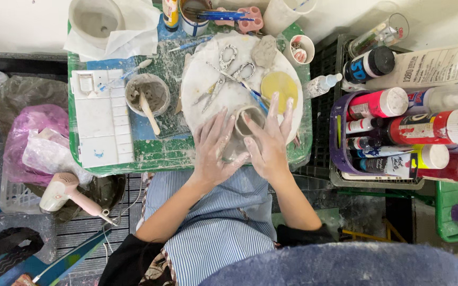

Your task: The person paints a liquid substance onto the inside and outside of a small clay cup using a brush, then smooths the exterior of the cup with a yellow sponge.

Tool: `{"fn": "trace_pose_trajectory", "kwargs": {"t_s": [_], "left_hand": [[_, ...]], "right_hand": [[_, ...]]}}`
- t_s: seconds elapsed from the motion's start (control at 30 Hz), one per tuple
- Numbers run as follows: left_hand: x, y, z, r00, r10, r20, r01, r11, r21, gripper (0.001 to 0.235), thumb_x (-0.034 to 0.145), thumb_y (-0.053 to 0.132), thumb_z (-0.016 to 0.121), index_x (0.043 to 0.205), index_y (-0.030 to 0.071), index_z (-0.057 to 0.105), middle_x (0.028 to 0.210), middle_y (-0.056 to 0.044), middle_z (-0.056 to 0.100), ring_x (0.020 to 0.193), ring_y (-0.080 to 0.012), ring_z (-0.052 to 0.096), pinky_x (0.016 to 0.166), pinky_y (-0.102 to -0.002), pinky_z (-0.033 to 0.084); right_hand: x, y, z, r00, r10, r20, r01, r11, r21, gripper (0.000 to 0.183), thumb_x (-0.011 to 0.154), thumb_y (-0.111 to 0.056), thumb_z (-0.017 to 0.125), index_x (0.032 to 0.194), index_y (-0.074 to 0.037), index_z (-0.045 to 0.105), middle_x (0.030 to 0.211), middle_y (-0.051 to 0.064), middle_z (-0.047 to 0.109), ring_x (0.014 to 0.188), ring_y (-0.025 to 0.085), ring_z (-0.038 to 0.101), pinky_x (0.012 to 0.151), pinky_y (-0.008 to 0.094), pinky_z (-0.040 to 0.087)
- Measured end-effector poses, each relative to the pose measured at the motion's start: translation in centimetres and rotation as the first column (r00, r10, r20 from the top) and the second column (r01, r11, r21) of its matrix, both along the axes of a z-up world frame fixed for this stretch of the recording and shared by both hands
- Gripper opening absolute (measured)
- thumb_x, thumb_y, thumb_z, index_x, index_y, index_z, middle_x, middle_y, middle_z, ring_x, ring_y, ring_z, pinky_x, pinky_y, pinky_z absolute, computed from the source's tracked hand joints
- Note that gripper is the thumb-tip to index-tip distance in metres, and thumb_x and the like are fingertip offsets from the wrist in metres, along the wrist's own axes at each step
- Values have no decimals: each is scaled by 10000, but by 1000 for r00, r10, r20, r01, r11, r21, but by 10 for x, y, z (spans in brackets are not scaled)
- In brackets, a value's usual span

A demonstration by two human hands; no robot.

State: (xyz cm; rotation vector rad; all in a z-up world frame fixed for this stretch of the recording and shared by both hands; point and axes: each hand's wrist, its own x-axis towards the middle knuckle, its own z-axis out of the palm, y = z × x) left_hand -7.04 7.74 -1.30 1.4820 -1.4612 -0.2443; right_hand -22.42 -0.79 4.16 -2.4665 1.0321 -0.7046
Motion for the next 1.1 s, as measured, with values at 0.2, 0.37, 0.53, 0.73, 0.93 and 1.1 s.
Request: {"fn": "trace_pose_trajectory", "kwargs": {"t_s": [0.2,0.37,0.53,0.73,0.93,1.1], "left_hand": [[3,-2,-2,999,-8,41,10,999,-34,883,855,535,744,1524,25,477,1615,-208,402,1460,-399,429,1210,-532,276],[3,5,-11,999,-39,-13,38,995,-89,803,895,487,728,1524,37,510,1614,-213,439,1502,-386,438,1272,-521,287],[-11,8,-13,999,-17,-35,13,995,-95,752,891,465,726,1473,22,551,1583,-195,463,1478,-406,444,1259,-551,244],[-1,10,-19,988,-66,-139,42,984,-173,532,889,433,730,1286,81,705,1516,-170,556,1433,-397,501,1257,-532,300],[4,4,-21,976,-34,-215,-3,985,-171,569,919,451,670,1331,59,648,1453,-156,588,1387,-367,555,1254,-535,311],[20,0,-12,984,-32,-176,23,998,-54,671,917,480,651,1436,66,553,1485,-145,589,1423,-342,549,1272,-547,247]], "right_hand": [[-1,6,3,997,33,65,-34,999,27,369,1047,-335,515,1277,-165,748,1706,242,258,1612,492,53,1319,551,77],[-5,2,3,994,-29,102,26,999,27,417,1058,-351,468,1250,-137,771,1669,239,359,1622,457,117,1326,558,81],[-1,7,-7,994,20,104,-25,999,45,423,1091,-348,491,1270,-77,762,1661,312,299,1575,520,76,1286,567,74],[-23,1,-4,988,-69,139,71,997,-11,364,1064,-312,467,1129,-176,798,1640,194,447,1603,461,236,1331,558,174],[-15,-16,1,981,187,-56,-194,964,-184,420,960,-428,617,1234,-179,814,1594,287,387,1504,499,219,1254,567,196],[-26,-29,0,965,262,14,-253,943,-215,266,873,-355,704,1090,-264,828,1596,159,477,1520,423,375,1282,519,264]]}}
